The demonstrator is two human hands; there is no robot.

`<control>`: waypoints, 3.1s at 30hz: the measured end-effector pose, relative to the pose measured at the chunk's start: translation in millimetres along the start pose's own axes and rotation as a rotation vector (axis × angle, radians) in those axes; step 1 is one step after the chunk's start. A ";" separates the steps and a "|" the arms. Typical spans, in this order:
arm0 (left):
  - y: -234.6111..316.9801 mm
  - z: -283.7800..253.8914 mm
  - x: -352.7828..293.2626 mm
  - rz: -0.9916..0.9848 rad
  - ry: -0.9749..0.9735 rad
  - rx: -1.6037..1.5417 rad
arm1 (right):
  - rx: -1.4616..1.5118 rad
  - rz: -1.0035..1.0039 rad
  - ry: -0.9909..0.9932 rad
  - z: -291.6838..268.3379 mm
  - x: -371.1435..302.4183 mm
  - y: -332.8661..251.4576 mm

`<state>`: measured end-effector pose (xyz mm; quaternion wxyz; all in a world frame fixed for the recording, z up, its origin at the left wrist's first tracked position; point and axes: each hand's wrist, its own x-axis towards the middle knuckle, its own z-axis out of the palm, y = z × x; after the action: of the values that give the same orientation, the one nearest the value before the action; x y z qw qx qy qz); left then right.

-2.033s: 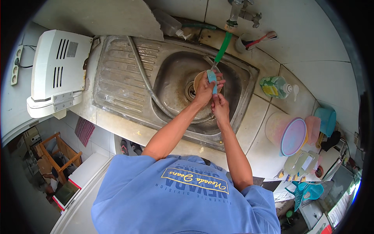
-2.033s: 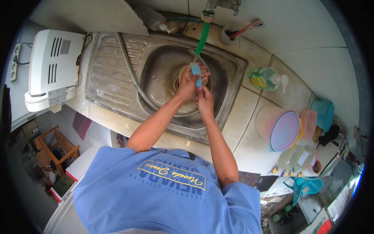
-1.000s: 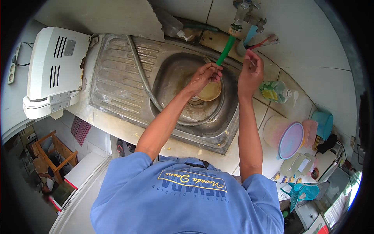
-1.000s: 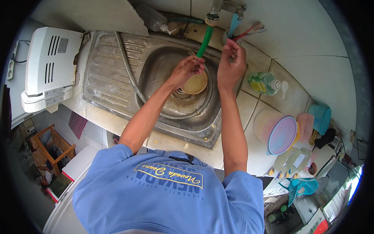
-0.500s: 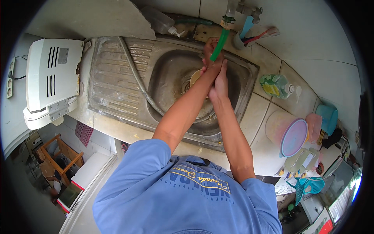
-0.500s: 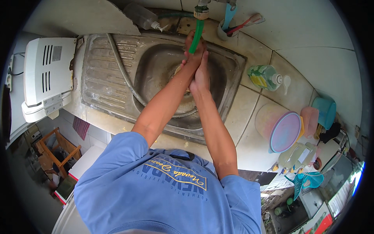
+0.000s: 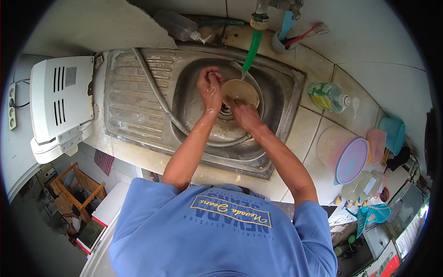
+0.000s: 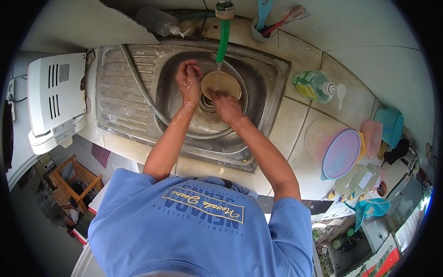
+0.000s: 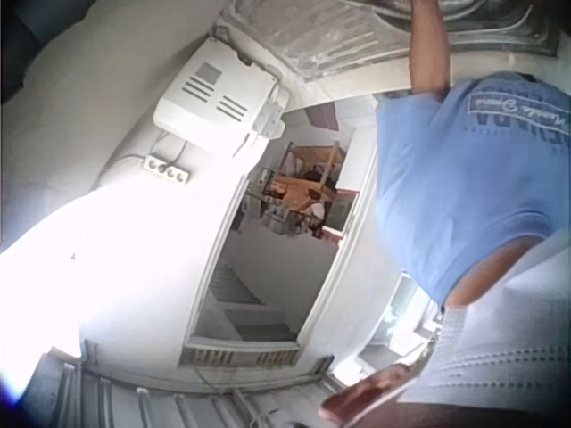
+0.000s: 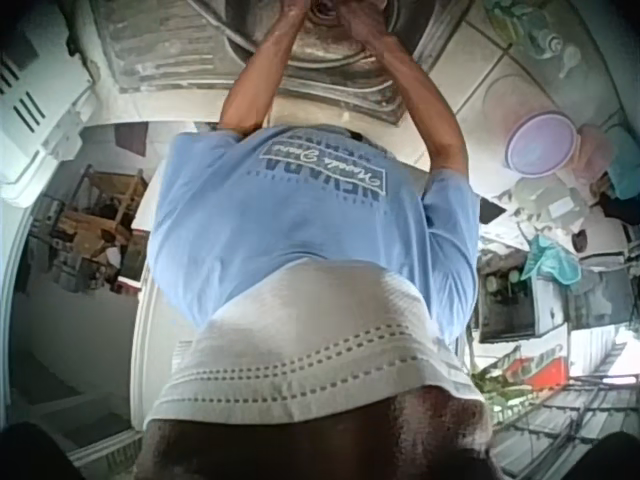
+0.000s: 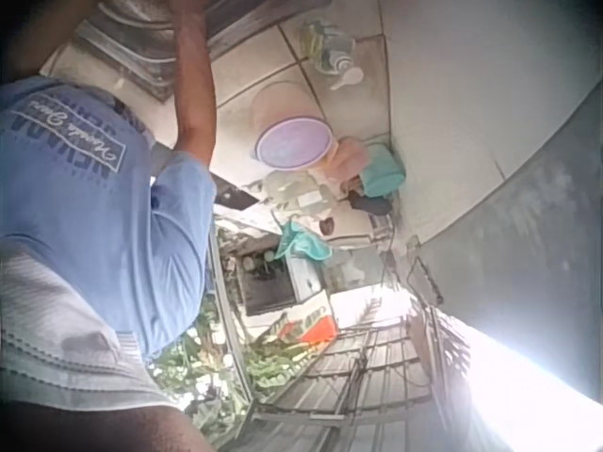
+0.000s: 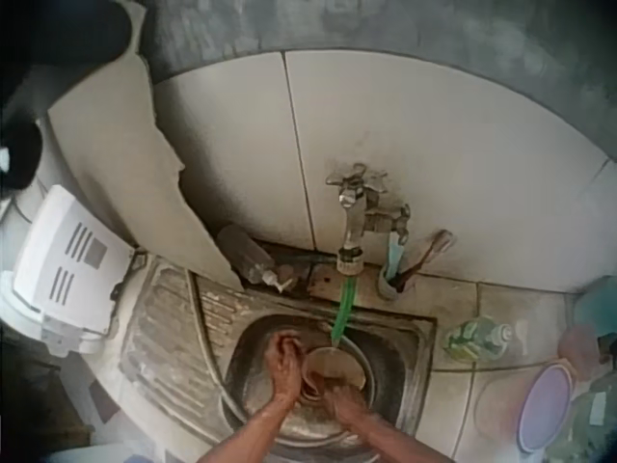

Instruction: The person washes a dental impression under a faucet, then uses a model trimmer to shape a yellow dental cast. They then pick up several dental components and place them into plastic containers on a bench.

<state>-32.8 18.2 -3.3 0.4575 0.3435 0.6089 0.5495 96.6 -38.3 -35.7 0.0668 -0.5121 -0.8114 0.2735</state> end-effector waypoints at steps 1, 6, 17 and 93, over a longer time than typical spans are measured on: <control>-3.2 -14.7 -11.6 -0.012 -0.003 0.122 | 0.004 -0.012 0.004 -3.5 12.0 0.1; -1.4 -25.7 -19.8 0.703 -0.511 0.730 | 0.719 0.153 0.248 -0.1 45.0 15.3; -28.2 -13.2 4.6 -0.031 -0.343 0.540 | 1.180 0.316 0.345 -22.9 44.8 -8.2; -45.0 -46.6 36.1 -0.746 -0.395 -0.701 | 0.564 -0.174 0.070 -4.7 -4.1 -33.0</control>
<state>-85.0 27.6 -55.1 0.8140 0.0278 0.3723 0.4451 74.2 -50.8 -14.1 0.2578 -0.4110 -0.7413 0.4637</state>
